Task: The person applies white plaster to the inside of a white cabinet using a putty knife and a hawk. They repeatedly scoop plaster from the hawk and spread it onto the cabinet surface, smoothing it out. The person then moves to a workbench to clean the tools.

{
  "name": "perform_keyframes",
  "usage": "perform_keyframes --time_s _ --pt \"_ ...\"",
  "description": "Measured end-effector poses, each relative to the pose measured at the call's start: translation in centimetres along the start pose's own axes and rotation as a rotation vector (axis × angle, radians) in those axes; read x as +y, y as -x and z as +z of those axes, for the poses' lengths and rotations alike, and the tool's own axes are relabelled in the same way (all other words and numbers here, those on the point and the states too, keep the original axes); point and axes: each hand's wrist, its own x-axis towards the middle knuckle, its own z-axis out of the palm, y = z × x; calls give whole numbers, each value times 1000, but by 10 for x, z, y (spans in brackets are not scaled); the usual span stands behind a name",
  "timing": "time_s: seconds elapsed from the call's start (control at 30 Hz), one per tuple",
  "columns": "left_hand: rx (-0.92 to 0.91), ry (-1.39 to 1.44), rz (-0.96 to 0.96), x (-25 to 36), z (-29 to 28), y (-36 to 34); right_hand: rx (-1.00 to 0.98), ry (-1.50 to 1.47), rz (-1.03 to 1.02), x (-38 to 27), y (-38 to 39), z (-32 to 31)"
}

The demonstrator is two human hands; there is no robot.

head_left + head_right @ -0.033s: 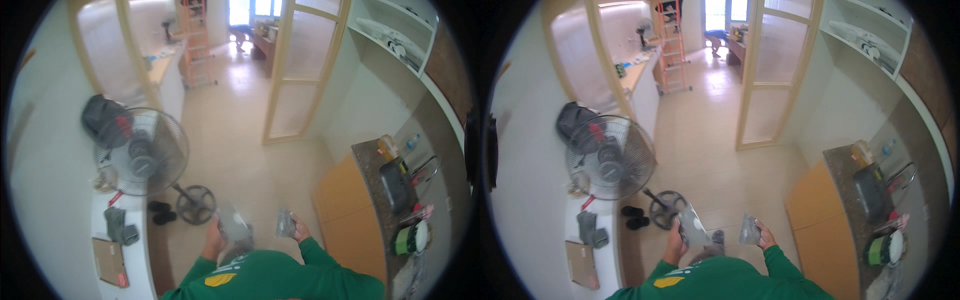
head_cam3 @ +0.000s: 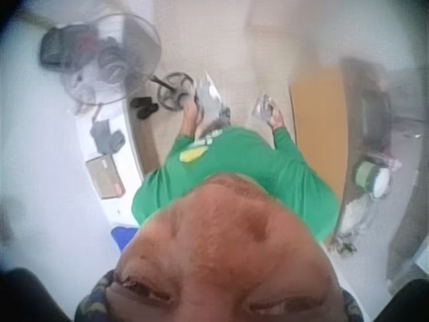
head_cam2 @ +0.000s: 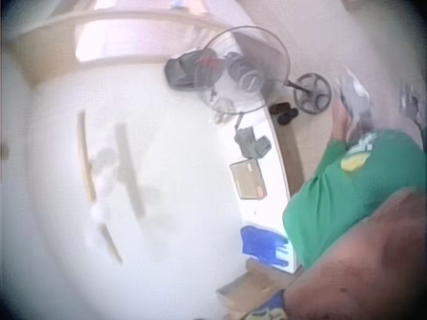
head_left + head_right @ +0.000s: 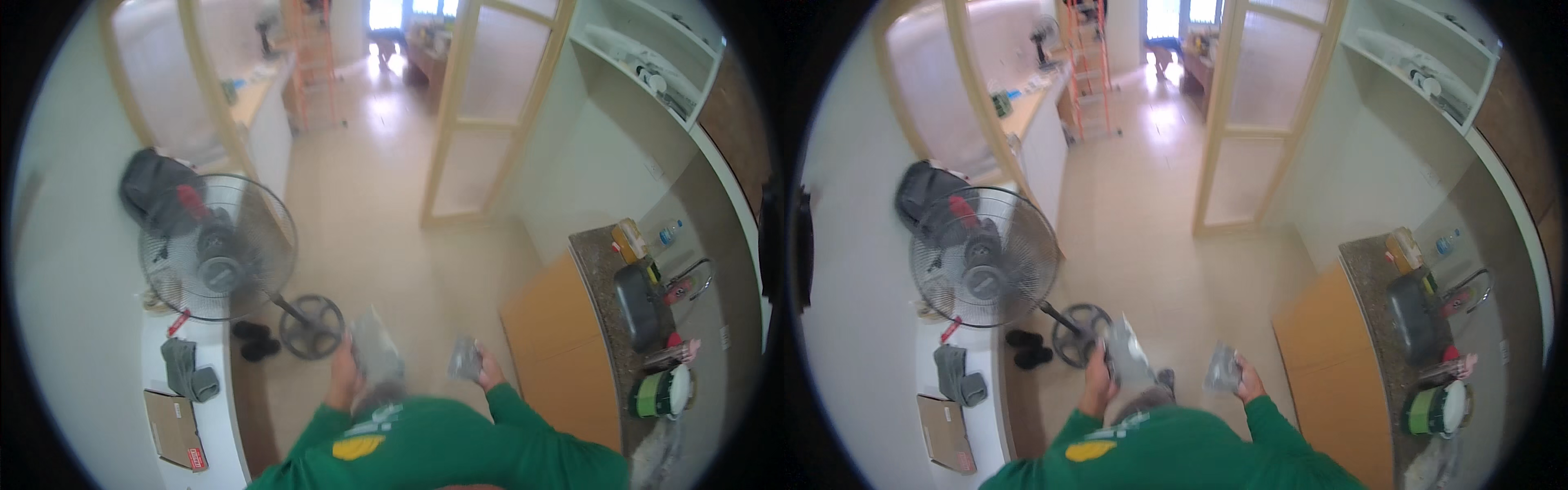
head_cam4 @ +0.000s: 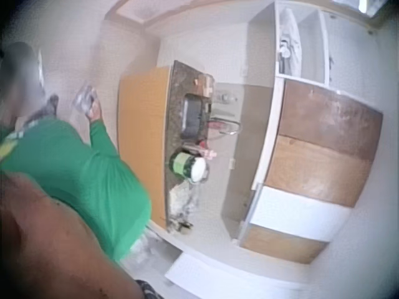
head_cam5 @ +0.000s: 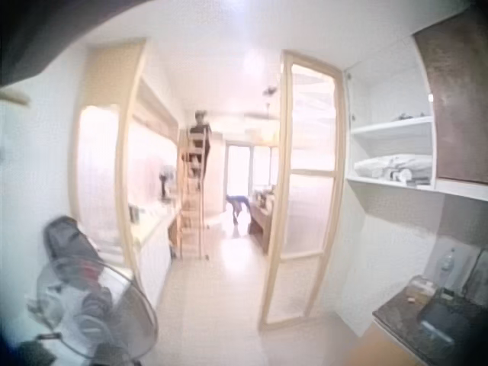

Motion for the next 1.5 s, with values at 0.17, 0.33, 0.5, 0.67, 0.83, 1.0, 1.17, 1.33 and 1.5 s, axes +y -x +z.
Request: perform_keyframes --time_s 0.17,0.33,0.5,0.67,0.83,1.0,1.17,1.33,1.5 --pt "-159 -12 -29 44 127 -171 73 -61 -149 -112 -53 59" --pt "-266 -27 24 79 195 -344 -13 -18 -119 -180 -180 114" --pt "-42 24 156 135 225 -467 -181 66 175 -219 -413 199" --pt "170 21 374 209 222 -571 -513 313 102 -298 -590 406" --pt "241 10 329 253 213 -703 -383 928 -242 -347 -729 536" --pt "82 4 196 309 252 -885 -94 676 -260 -342 -890 525" --pt "-95 -132 73 386 352 -1052 380 599 -241 -401 -968 486" --pt "-157 -176 32 410 400 -1220 423 1078 -649 -479 -1055 419" --pt "-73 -174 3 402 457 -1363 665 1266 -316 -591 -1152 473"
